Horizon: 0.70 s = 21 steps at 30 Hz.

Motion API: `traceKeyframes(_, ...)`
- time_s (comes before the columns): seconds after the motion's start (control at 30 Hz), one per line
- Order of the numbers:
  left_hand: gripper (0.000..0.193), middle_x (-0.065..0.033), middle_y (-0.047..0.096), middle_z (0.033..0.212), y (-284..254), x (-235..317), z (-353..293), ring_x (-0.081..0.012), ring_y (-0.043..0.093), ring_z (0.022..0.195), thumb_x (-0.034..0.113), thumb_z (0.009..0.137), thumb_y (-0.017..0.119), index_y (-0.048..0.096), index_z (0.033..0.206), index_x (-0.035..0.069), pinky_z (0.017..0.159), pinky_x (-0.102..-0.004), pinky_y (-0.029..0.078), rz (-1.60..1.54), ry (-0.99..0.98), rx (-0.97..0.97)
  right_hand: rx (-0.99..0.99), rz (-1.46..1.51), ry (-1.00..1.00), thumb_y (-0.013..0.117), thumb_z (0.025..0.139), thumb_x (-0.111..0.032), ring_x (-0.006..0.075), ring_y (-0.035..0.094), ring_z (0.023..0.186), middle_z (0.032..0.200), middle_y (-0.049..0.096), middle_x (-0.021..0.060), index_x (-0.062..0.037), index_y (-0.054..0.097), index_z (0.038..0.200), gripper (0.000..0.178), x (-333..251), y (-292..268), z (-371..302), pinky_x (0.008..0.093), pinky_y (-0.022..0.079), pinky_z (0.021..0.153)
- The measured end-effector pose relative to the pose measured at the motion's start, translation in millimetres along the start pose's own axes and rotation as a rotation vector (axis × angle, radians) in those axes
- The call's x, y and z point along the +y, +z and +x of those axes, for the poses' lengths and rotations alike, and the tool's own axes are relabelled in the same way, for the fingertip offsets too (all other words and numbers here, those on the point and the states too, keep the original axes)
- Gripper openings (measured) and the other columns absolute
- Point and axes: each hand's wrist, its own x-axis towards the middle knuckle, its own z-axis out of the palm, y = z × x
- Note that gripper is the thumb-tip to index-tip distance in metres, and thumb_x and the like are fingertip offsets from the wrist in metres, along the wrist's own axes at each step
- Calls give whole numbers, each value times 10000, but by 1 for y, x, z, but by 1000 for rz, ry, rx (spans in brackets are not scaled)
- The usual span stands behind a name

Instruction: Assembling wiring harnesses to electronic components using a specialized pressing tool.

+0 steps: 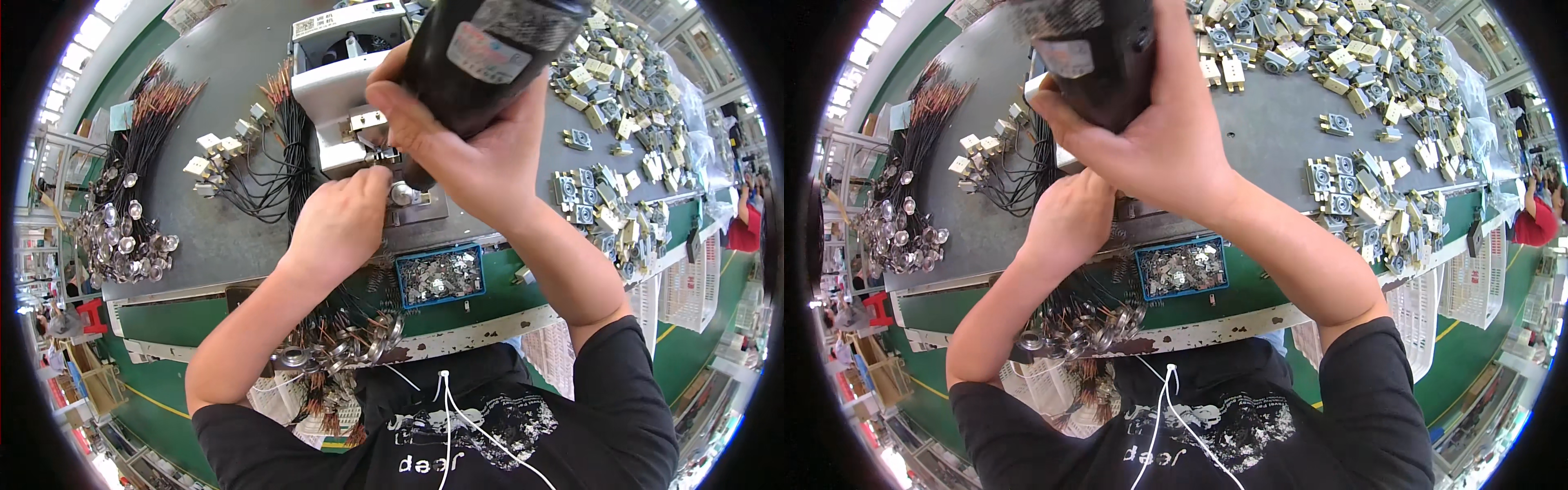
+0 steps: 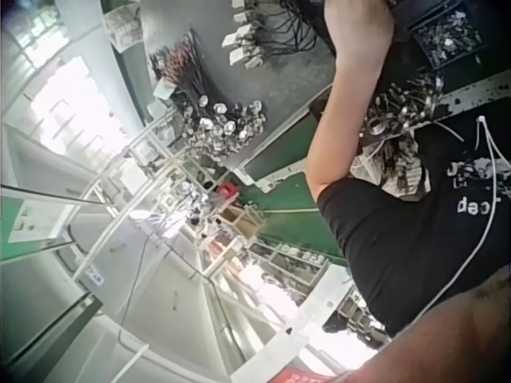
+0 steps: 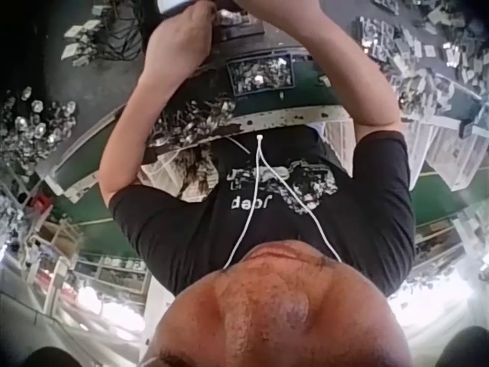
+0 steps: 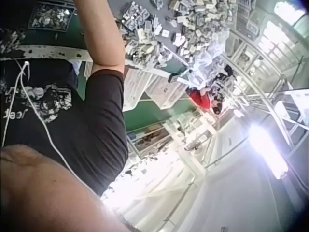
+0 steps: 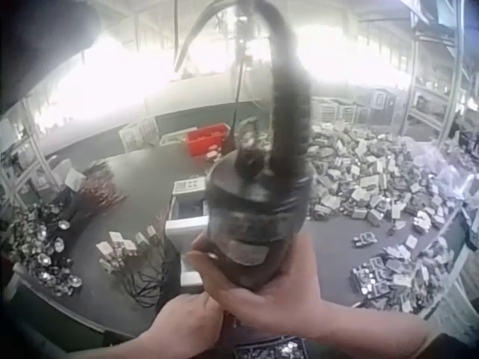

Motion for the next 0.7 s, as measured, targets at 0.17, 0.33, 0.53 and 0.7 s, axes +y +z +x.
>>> traceKeyframes(0.17, 141, -130, 623, 769, -33, 2, 14, -329, 649, 657, 160, 968, 634, 544, 988, 52, 619, -458, 524, 79, -42, 151, 108, 177, -38, 764, 856, 92, 113, 675, 777, 919, 728, 76, 21, 635, 1018, 219, 9, 10, -5, 244, 547, 678)
traceKeyframes(0.33, 156, -151, 682, 873, -88, -49, 68, -382, 676, 818, 176, 964, 663, 616, 1063, 66, 751, -471, 545, 109, -135, 543, 66, 21, -24, 763, 886, 46, 113, 670, 707, 887, 728, 73, 24, 663, 1035, 181, -9, 6, 0, 247, 546, 649)
traceKeyframes(0.53, 220, -106, 649, 969, -61, 4, 29, -307, 647, 898, 37, 805, 757, 647, 995, 51, 785, -412, 520, -93, 18, 178, 140, 6, -19, 748, 851, 89, 116, 668, 753, 856, 704, 60, 24, 666, 996, 179, -20, -13, 5, 251, 523, 654)
traceKeyframes(0.7, 140, -81, 618, 892, -22, 6, 1, -291, 657, 828, 99, 788, 724, 646, 902, 75, 743, -395, 525, -124, 169, -84, 98, 83, 47, 728, 866, 101, 117, 666, 741, 855, 710, 65, 29, 671, 998, 161, -24, -24, 3, 253, 525, 652)
